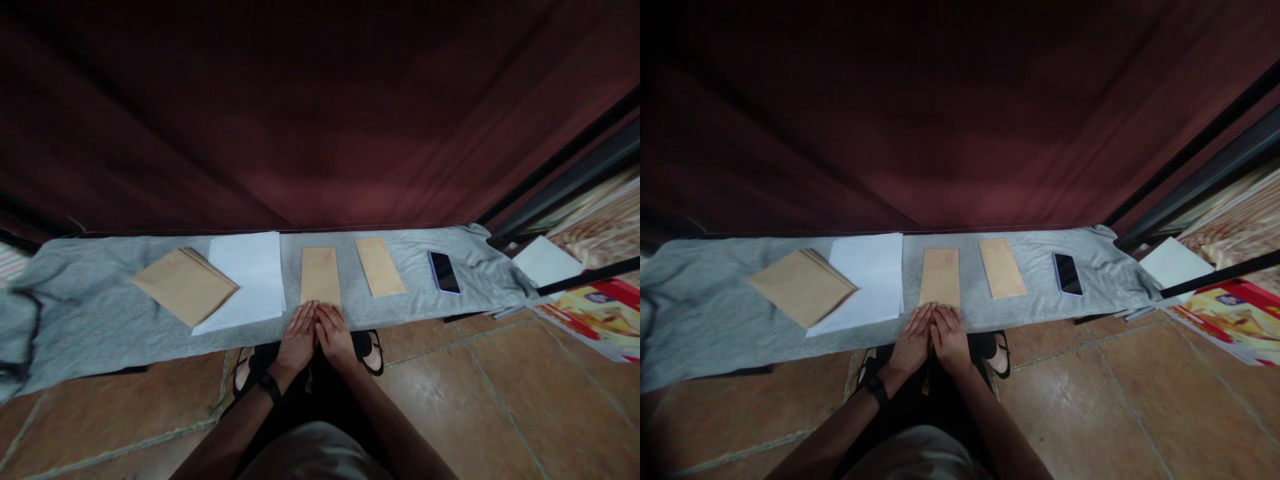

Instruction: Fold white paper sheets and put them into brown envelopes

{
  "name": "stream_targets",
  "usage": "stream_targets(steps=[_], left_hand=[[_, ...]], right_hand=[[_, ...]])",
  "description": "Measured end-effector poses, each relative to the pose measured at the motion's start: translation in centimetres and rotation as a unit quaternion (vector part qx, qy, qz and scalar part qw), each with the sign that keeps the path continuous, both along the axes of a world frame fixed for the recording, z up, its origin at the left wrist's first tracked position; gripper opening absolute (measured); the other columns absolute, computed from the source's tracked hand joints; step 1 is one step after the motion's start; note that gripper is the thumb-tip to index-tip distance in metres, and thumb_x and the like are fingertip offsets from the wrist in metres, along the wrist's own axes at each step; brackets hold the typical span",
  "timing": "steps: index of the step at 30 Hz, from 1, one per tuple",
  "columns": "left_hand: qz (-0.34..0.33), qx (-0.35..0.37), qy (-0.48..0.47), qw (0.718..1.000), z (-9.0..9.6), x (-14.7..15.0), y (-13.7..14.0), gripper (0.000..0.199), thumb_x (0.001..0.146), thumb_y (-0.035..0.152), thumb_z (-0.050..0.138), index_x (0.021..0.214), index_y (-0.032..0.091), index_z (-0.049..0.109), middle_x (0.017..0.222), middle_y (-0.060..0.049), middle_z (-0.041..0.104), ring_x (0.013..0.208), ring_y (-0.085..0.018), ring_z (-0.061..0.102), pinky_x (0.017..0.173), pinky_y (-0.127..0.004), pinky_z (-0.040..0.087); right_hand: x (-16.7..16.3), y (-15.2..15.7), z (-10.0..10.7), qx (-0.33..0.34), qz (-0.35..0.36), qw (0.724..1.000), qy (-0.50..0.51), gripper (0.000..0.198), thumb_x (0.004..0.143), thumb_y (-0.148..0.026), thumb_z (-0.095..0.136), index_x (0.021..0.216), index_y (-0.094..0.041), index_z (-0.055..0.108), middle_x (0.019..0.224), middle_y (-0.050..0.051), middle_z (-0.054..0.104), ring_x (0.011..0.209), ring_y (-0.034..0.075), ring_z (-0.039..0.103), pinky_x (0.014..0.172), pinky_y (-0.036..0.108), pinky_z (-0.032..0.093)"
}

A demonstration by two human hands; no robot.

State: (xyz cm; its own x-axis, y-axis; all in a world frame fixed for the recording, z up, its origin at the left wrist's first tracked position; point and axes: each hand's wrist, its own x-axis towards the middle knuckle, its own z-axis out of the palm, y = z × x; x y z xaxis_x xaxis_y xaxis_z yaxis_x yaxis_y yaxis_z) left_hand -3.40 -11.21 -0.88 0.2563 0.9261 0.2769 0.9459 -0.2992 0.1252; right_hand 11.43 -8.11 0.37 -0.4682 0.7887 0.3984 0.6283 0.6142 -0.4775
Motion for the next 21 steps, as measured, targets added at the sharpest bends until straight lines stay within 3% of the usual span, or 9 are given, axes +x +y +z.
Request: stream_targets(steps=[4, 21], left_hand=[[0.003, -0.006, 0.018, 1.000, -0.4, 0.0, -0.1, 0.062, 0.090, 0.009, 0.035, 0.151, 0.006, 0.040, 0.156, -0.015, 0.044, 0.147, -0.022, 0.038, 0.122, -0.041, 0.034], [0.033, 0.006, 0.002, 0.999, 0.6, -1.6, -1.3, 0.058, 0.100, 0.037, 0.043, 0.149, 0.007, 0.043, 0.155, -0.017, 0.044, 0.148, -0.027, 0.036, 0.122, -0.046, 0.032]], right_hand=[[-1.1, -2.0, -0.1, 0.012, -0.020, 0.998, -0.057, 0.050, 0.104, -0.024, 0.036, 0.151, -0.011, 0.041, 0.154, 0.012, 0.047, 0.146, 0.022, 0.039, 0.121, 0.044, 0.032], [3.4, -0.8, -0.8, 0.017, -0.071, 0.989, -0.130, 0.046, 0.104, -0.024, 0.040, 0.149, -0.016, 0.047, 0.149, 0.010, 0.054, 0.140, 0.021, 0.048, 0.123, 0.044, 0.029]])
